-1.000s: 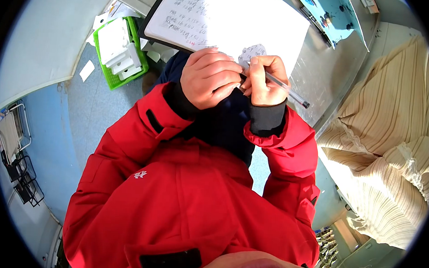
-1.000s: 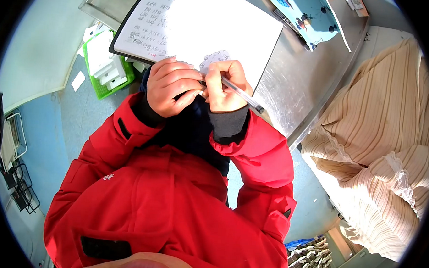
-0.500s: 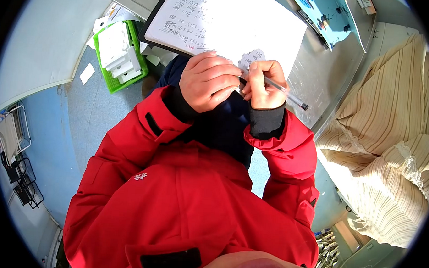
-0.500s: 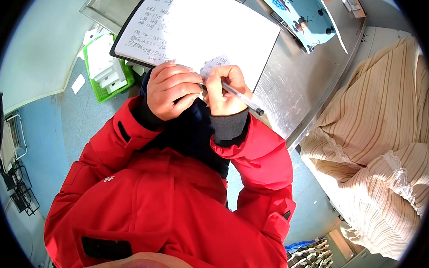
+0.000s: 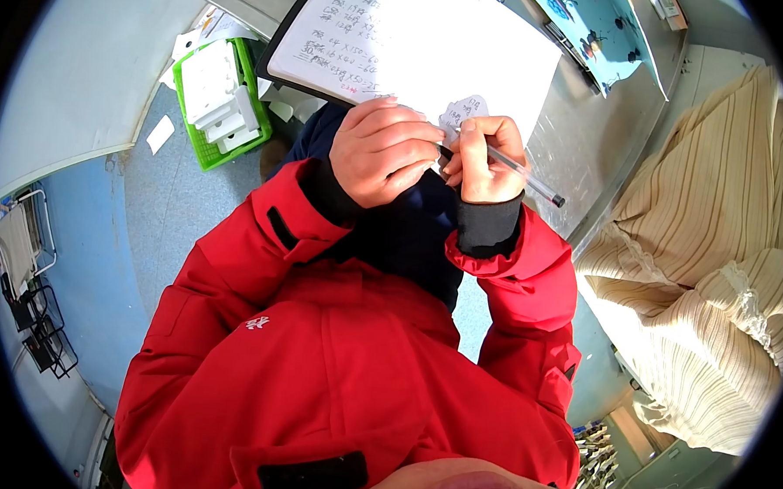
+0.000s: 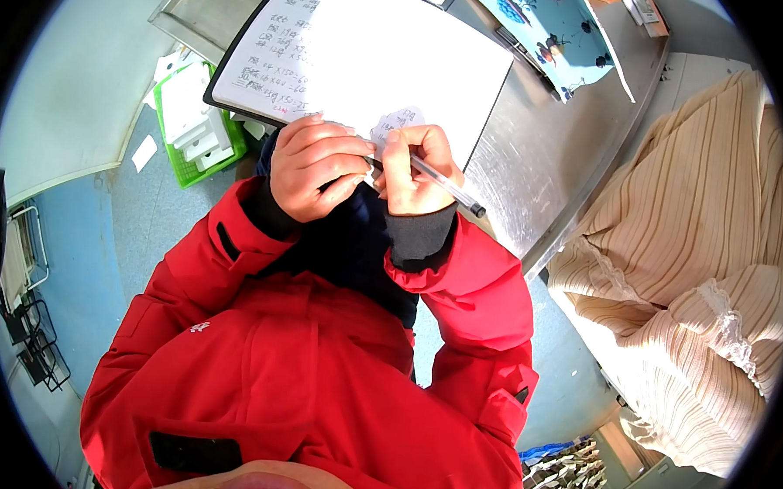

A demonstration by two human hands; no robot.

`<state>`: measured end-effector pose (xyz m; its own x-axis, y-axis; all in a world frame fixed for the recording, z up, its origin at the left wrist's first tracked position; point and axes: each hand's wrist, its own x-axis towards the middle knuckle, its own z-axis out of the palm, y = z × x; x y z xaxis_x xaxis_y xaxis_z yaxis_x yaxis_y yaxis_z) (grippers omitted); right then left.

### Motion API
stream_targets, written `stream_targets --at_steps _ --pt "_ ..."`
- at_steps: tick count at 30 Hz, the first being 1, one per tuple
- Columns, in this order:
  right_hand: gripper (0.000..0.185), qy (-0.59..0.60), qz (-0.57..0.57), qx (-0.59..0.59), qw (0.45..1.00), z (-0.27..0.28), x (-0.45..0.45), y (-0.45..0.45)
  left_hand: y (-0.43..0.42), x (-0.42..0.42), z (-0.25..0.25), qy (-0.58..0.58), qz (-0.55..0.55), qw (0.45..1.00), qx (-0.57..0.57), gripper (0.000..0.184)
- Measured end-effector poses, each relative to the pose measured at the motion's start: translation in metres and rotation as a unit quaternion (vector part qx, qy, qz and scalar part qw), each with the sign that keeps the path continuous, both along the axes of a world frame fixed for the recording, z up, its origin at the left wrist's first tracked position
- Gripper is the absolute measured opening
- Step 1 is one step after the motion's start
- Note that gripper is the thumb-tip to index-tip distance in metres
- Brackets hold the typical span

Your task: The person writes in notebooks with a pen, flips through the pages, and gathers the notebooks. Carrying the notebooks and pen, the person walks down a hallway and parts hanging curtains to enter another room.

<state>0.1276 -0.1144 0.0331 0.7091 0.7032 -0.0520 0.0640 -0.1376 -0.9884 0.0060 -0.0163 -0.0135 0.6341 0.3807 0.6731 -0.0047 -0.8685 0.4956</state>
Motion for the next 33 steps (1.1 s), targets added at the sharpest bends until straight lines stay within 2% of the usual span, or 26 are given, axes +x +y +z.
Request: stream_targets --at_steps 8,11,20,26,29,33 --pt "0.014 0.018 -0.002 0.011 1.0 -0.0021 0.0018 0.0003 0.0006 0.0003 0.0005 0.0 -0.001 1.0 0.006 0.016" --pt "0.013 -0.014 0.002 -0.018 1.0 -0.0018 0.0015 -0.0004 0.0006 0.0 0.0005 0.0 -0.003 1.0 0.007 0.016" --pt "0.015 0.023 -0.018 0.006 1.0 0.0017 0.001 -0.0002 0.0003 -0.0009 0.003 0.004 -0.002 1.0 0.003 0.012" --pt "0.013 -0.018 0.023 0.009 1.0 -0.0031 0.0035 -0.0038 -0.0006 -0.0002 0.0 -0.001 0.002 1.0 0.001 0.015" --pt "0.014 0.02 -0.019 0.006 1.0 0.0001 0.0013 -0.0036 -0.0003 0.0003 -0.0003 -0.003 0.003 1.0 0.0 0.016" --pt "0.014 0.026 -0.016 0.005 1.0 -0.0002 0.0026 -0.0013 0.0009 -0.0009 0.0033 0.006 -0.003 1.0 0.011 0.014"
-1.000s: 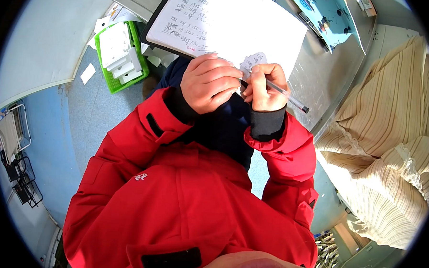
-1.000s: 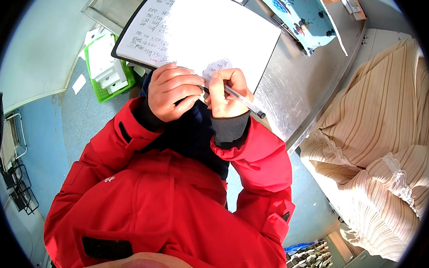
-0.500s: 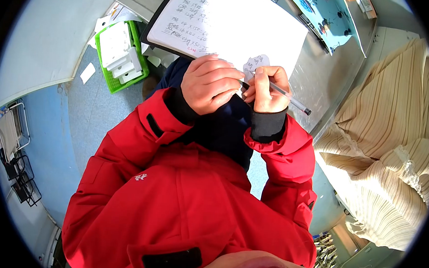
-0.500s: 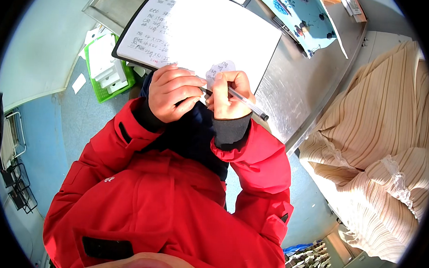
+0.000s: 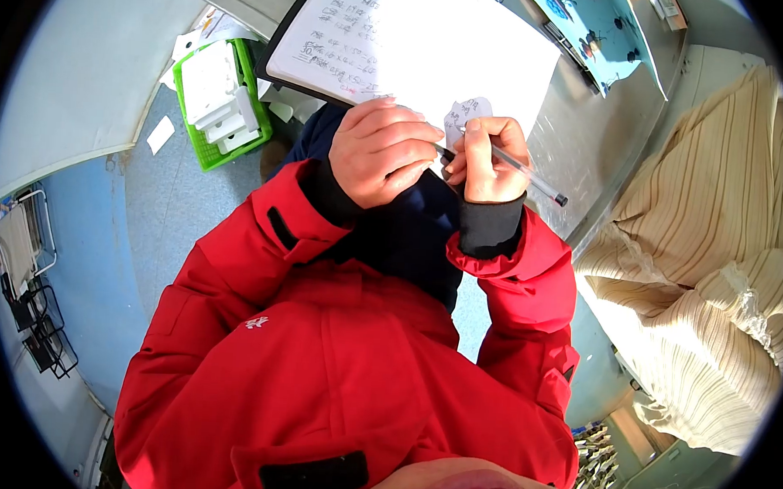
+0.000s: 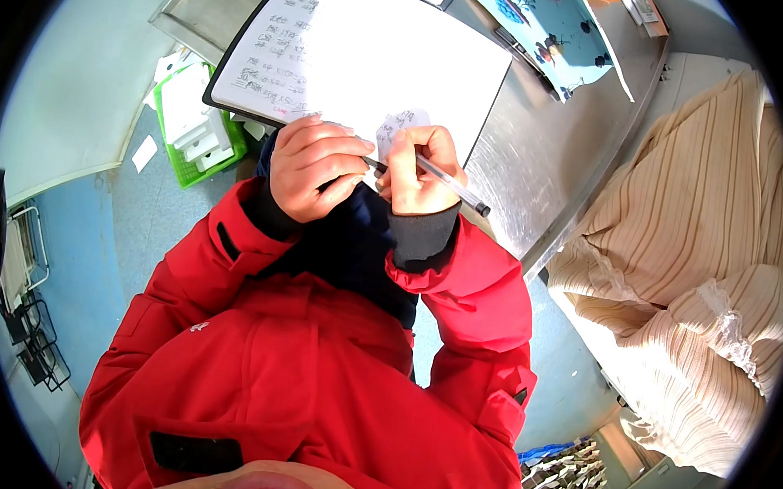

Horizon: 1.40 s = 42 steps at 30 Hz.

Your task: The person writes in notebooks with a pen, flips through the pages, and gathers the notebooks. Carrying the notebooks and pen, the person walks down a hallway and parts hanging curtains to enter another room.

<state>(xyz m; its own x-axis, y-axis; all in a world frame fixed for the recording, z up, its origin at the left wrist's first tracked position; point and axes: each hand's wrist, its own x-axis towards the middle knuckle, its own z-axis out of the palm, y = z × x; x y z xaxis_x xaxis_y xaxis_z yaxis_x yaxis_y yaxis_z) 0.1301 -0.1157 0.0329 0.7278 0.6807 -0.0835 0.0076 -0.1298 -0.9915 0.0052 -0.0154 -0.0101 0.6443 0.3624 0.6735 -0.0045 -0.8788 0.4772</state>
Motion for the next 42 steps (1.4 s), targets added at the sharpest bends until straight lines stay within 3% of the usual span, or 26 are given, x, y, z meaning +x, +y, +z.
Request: stream_targets --at_steps 3,18,34,42 --pt "0.015 -0.041 0.018 -0.007 0.999 -0.0017 0.001 -0.0025 -0.0008 -0.0002 -0.0012 0.002 0.004 1.0 0.0 0.014" --pt "0.014 -0.001 -0.007 -0.004 1.0 0.0008 0.0002 -0.0027 -0.0002 0.0007 0.0 -0.001 0.001 1.0 0.003 0.013" --pt "0.014 -0.038 0.042 -0.007 0.998 -0.0023 0.0049 -0.0077 0.0001 0.0 -0.0011 0.0 -0.001 1.0 0.002 0.014" --pt "0.015 0.005 -0.007 0.008 1.0 0.0009 0.0011 -0.0065 0.0007 0.001 0.0009 0.0 -0.015 1.0 -0.013 0.016"
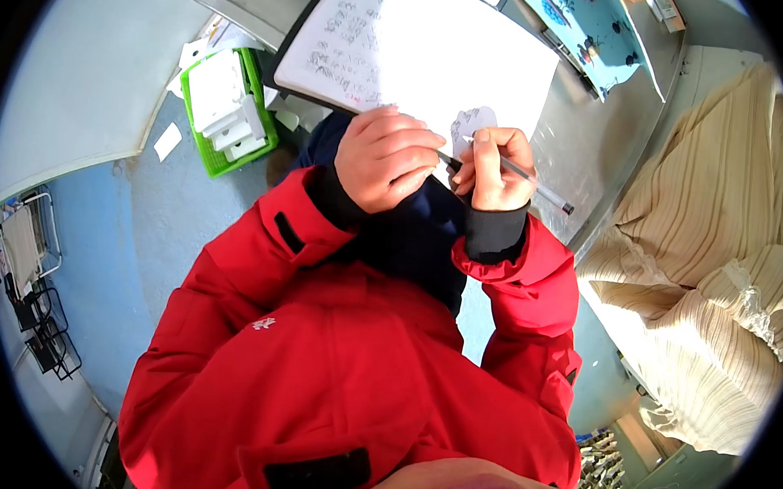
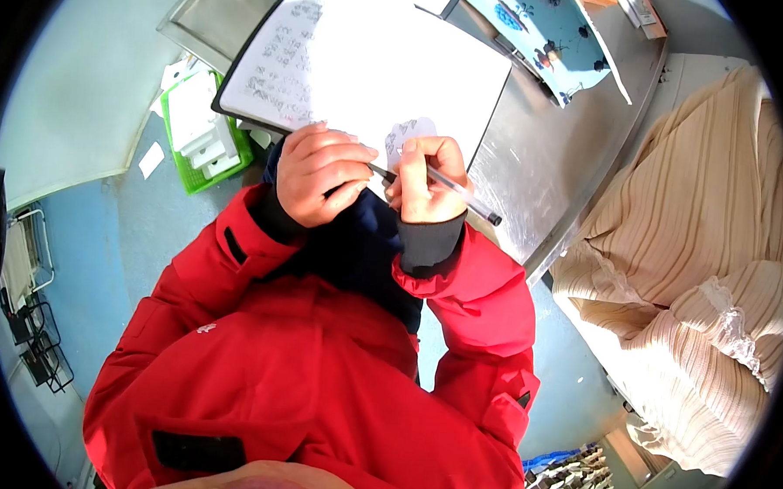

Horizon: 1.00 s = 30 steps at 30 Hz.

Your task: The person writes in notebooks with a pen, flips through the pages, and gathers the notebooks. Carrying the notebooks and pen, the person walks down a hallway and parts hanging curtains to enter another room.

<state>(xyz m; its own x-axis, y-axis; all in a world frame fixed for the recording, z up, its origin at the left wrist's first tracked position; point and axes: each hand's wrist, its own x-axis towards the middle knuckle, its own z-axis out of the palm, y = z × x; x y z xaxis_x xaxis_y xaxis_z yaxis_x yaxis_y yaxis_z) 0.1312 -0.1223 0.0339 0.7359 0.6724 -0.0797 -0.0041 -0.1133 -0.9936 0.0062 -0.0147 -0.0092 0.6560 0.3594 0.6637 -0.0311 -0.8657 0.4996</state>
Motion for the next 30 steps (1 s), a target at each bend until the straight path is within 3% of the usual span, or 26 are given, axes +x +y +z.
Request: stream_targets --at_steps 7,17,21,30 --pt "0.012 -0.005 0.035 0.006 0.999 0.001 0.001 -0.002 0.013 -0.005 0.007 -0.031 0.029 0.998 0.047 0.02" --pt "0.011 -0.023 0.03 0.056 0.998 -0.001 -0.006 0.009 0.019 -0.003 0.012 -0.025 0.022 0.999 0.041 0.019" --pt "0.013 -0.002 0.036 0.023 0.999 0.002 -0.01 0.01 0.019 -0.003 0.016 -0.008 0.012 1.0 0.002 0.016" --pt "0.012 -0.039 0.044 0.026 0.998 -0.002 -0.012 0.011 0.016 -0.001 -0.004 -0.053 0.039 0.997 0.027 0.02"
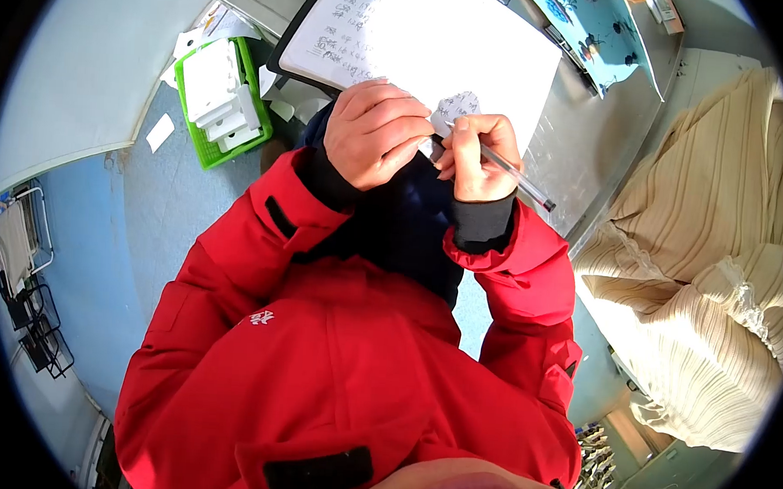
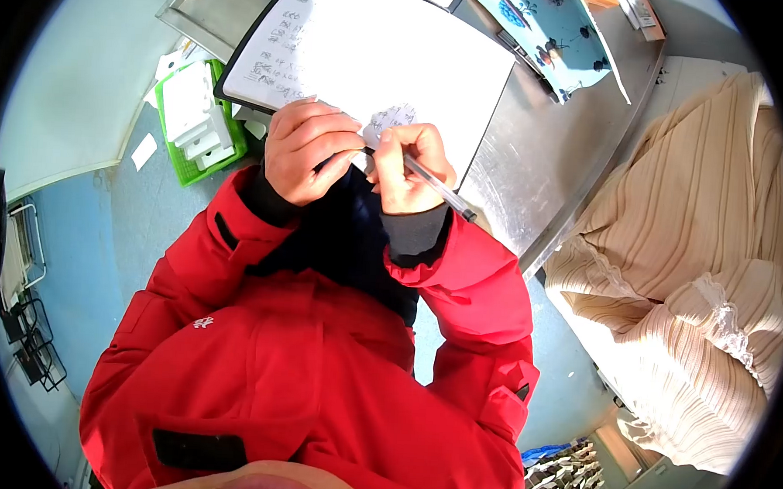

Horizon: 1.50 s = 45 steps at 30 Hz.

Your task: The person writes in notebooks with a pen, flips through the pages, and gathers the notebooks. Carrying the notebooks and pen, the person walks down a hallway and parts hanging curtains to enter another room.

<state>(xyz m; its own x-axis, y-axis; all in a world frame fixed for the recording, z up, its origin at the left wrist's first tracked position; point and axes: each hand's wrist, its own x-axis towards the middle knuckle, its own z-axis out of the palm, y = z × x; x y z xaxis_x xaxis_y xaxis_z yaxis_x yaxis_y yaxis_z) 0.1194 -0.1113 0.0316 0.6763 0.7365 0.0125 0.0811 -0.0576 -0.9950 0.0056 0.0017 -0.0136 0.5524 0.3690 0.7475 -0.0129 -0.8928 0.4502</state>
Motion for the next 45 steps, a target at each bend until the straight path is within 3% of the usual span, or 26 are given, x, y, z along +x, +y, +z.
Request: stream_targets --at_steps 21,45 --pt "0.01 -0.041 0.024 -0.037 0.998 -0.0027 -0.0015 0.0042 -0.0005 -0.0002 -0.0069 -0.014 0.016 1.0 -0.003 0.018" --pt "0.011 0.004 -0.012 -0.016 1.0 -0.0006 -0.0033 0.0072 0.0009 -0.0005 -0.0044 -0.013 0.013 1.0 0.008 0.02"
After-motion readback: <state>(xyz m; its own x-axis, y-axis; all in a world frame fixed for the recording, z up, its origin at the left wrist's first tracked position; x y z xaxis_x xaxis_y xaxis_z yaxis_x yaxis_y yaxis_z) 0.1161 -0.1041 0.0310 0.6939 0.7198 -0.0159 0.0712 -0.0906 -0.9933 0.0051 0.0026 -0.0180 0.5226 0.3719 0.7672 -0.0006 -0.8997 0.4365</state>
